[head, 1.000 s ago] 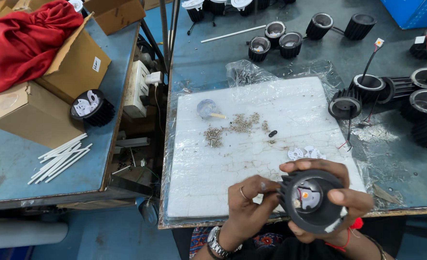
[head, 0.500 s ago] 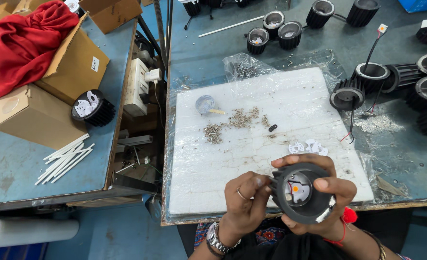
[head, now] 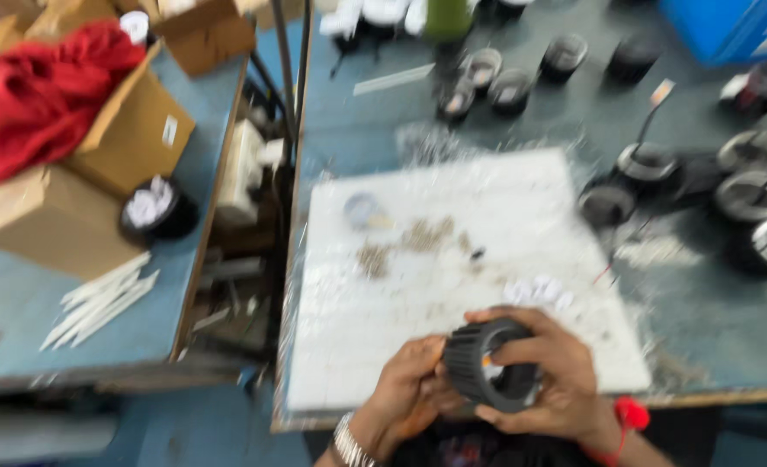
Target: The person assembles components of a lighting fixture by inserting white circular parts into a black heat sink and securing them with a power drill.
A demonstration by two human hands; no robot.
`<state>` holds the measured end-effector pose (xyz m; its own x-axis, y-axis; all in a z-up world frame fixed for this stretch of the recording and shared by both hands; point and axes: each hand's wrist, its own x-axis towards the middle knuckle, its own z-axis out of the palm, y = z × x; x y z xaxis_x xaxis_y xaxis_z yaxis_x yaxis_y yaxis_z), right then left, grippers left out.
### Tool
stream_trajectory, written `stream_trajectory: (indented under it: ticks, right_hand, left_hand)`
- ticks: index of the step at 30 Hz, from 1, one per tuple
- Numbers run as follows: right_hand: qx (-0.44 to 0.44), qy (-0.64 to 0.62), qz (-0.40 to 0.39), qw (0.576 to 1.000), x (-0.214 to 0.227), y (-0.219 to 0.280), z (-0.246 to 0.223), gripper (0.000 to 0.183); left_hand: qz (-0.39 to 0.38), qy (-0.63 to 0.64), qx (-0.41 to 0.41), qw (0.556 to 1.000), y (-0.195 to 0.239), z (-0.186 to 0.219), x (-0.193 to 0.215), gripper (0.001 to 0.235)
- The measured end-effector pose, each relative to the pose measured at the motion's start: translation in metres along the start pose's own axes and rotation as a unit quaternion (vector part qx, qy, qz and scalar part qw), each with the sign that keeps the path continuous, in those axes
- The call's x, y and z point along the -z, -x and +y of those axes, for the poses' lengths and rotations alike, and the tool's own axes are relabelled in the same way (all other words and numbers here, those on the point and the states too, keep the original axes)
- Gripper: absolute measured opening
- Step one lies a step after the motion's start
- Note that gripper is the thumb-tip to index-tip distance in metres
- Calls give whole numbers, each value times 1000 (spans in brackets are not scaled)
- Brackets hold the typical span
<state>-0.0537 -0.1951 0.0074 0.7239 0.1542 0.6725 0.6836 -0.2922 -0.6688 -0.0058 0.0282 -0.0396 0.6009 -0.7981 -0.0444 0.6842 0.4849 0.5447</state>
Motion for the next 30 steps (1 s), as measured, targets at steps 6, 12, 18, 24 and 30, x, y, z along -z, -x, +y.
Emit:
stream_trajectory:
  ticks: [6,12,18,24,30]
  right_hand:
    - [15,73,24,997,3,-2,2,46]
    - [88,208,26,974,9,-5,5,48]
    - [168,300,-14,939,20,-29,3,44]
    - [112,294,-59,947,14,-51,-6,46]
    - [0,198,-49,979,-4,-48,-21,45]
  left_hand:
    - [70,-188,-46,979,-16,-1,13,30]
    - [64,-240,-69,966,-21,-5,8,30]
    - [82,-309,-153,935,-30,-1,1,25]
    - [129,-135,-201,962,-45,-16,13,18]
    - [141,-91,-218,961,-41,-22,17,17]
